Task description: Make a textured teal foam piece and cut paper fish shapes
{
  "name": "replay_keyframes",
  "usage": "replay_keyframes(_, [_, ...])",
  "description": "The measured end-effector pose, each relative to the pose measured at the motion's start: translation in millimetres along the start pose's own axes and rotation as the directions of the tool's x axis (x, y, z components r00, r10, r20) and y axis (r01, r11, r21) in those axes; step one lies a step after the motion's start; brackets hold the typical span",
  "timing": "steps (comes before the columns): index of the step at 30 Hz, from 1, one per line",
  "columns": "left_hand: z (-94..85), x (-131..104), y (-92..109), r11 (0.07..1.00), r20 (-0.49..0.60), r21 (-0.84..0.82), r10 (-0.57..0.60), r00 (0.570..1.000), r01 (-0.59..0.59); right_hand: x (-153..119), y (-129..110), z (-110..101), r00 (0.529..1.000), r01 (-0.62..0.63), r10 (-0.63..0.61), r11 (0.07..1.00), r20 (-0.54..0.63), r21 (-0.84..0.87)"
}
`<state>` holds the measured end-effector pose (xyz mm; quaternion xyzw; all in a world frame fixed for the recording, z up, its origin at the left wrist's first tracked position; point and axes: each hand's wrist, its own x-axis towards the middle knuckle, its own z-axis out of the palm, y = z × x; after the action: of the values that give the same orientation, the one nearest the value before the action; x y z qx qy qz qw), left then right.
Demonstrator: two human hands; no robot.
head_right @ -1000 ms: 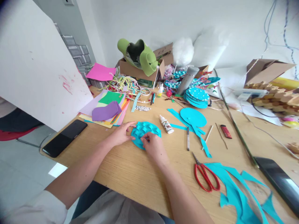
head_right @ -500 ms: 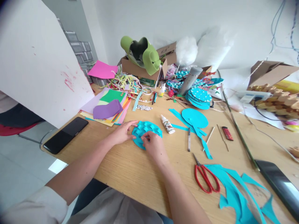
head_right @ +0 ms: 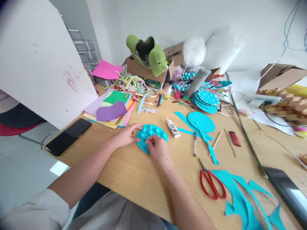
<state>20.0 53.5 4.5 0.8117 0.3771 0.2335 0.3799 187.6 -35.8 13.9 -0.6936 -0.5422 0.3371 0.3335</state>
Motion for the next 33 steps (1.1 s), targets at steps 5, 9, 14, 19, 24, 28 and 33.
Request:
replay_keyframes(5, [0.3, -1, -1, 1.000, -0.014, -0.017, -0.014, 1.000, 0.014, 0, 1, 0, 1.000, -0.011, 0.011, 1.000, 0.010, -0.004])
replay_keyframes(9, [1.9, 1, -8, 0.989, -0.076, -0.129, -0.088, 0.993, 0.078, -1, -2, 0, 1.000, -0.007, 0.007, 0.999, 0.011, -0.049])
replay_keyframes(14, [2.0, 3, -13, 0.953, -0.150, -0.211, -0.250, 0.957, 0.216, -6, -10, -2, 1.000, 0.000, 0.000, 0.995, -0.007, -0.099])
replay_keyframes(19, [3.3, 1, -12, 0.937, -0.135, -0.208, -0.310, 0.941, 0.279, -9, -14, -3, 0.999, 0.006, -0.014, 0.986, -0.049, -0.166])
replay_keyframes(24, [6.4, -2, -13, 0.936, -0.129, -0.172, -0.331, 0.935, 0.308, -8, -10, -2, 0.991, 0.085, -0.105, 0.974, -0.088, -0.208])
replay_keyframes(28, [5.0, -3, -4, 0.950, -0.138, -0.104, -0.306, 0.942, 0.293, -9, -10, -3, 0.988, 0.099, -0.122, 0.969, -0.090, -0.228])
replay_keyframes(33, [-0.1, -13, 21, 0.989, -0.245, 0.057, -0.118, 0.962, 0.136, -8, -8, -5, 0.995, 0.068, -0.084, 0.971, -0.059, -0.230])
